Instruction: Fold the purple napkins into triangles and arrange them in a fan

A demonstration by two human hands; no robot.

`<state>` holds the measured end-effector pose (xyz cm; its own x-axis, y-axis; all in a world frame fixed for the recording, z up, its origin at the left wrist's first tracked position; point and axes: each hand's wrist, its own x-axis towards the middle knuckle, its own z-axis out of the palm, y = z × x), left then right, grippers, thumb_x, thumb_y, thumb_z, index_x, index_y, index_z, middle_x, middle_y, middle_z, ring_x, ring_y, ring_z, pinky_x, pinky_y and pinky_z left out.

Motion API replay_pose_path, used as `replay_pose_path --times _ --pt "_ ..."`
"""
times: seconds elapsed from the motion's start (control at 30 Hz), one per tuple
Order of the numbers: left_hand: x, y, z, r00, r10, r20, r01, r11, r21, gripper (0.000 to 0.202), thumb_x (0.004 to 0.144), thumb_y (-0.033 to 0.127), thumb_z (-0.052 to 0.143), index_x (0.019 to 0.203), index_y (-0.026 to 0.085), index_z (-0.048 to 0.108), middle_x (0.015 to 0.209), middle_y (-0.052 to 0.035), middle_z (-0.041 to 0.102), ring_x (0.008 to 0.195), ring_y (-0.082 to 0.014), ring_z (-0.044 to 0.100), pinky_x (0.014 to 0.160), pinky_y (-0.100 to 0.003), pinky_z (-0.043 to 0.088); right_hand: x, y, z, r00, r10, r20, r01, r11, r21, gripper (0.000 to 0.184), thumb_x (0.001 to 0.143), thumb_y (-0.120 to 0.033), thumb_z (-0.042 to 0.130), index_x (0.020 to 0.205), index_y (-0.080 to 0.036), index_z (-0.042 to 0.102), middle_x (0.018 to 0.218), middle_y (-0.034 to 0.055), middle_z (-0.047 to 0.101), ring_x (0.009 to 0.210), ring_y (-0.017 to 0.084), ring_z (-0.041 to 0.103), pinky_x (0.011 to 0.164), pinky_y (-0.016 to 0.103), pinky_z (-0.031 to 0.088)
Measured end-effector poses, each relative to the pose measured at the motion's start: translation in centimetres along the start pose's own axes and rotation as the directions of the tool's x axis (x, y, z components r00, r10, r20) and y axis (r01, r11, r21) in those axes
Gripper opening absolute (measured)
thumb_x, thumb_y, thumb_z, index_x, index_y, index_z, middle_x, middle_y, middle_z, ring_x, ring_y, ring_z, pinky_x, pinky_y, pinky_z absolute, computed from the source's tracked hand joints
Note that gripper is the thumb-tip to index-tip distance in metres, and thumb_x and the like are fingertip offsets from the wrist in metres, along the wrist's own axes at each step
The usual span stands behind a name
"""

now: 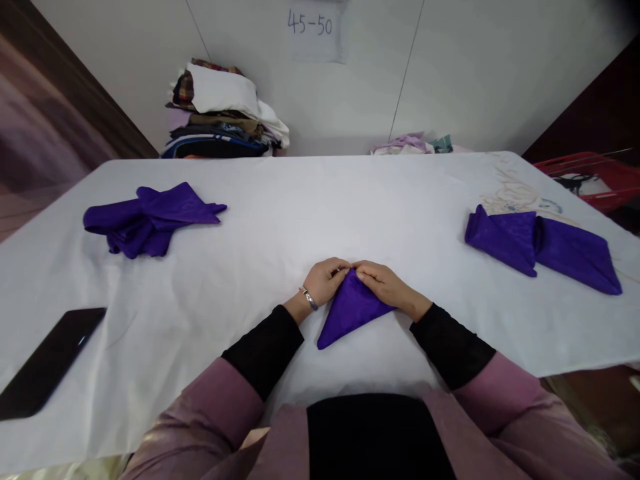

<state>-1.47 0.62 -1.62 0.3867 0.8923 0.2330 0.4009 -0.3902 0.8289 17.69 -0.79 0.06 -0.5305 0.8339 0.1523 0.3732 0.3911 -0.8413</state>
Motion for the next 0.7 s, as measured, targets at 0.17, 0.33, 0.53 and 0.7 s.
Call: replay_pose_path --times 0.17,0.33,0.53,0.7 --pt "0.0 0.0 0.3 0.999 -0.041 0.004 0.041 0.995 -0.09 0.022 0.085 0.026 0.049 0.097 0.022 0.067 0.09 -0.0022 0.068 0.084 -0.0155 0.062 0.079 -0.029 0.048 0.0 0.1 0.0 1.0 -0.001 -0.006 0.001 1.0 -0.023 0.027 0.094 -0.034 0.038 0.075 -0.021 0.052 0.089 0.0027 0.059 0.081 0.017 0.054 0.076 0.03 0.043" --pt "0.1 0.2 -0.2 0.994 0.079 0.076 -0.074 0.996 -0.058 0.025 0.087 0.023 0.045 0.102 0.023 0.066 0.094 -0.0038 0.062 0.088 -0.0153 0.059 0.083 -0.03 0.047 0.1 0.1 0.0 1.0 0.0 -0.007 0.0 1.0 -0.028 0.026 0.094 -0.033 0.038 0.074 -0.022 0.051 0.08 0.0011 0.055 0.075 0.016 0.052 0.072 0.029 0.043" --pt "0.3 0.2 -0.6 0.989 0.111 0.095 -0.11 0.994 -0.012 0.018 0.088 0.028 0.046 0.091 0.021 0.063 0.087 -0.0024 0.057 0.082 -0.0143 0.055 0.078 -0.028 0.046 0.1 0.1 0.1 1.0 -0.027 -0.001 0.027 1.0 -0.001 0.024 0.093 -0.03 0.039 0.082 -0.022 0.058 0.1 0.0038 0.062 0.091 0.017 0.057 0.082 0.032 0.044" --pt "0.4 0.3 -0.7 0.992 0.094 0.079 -0.096 0.995 0.015 0.016 0.086 0.025 0.046 0.079 0.019 0.059 0.082 -0.0017 0.053 0.078 -0.0143 0.053 0.075 -0.028 0.045 0.1 0.4 0.2 0.997 0.038 -0.072 -0.034 0.998 0.047 0.024 0.092 -0.032 0.041 0.094 -0.023 0.064 0.101 0.0037 0.065 0.094 0.018 0.059 0.086 0.033 0.045"
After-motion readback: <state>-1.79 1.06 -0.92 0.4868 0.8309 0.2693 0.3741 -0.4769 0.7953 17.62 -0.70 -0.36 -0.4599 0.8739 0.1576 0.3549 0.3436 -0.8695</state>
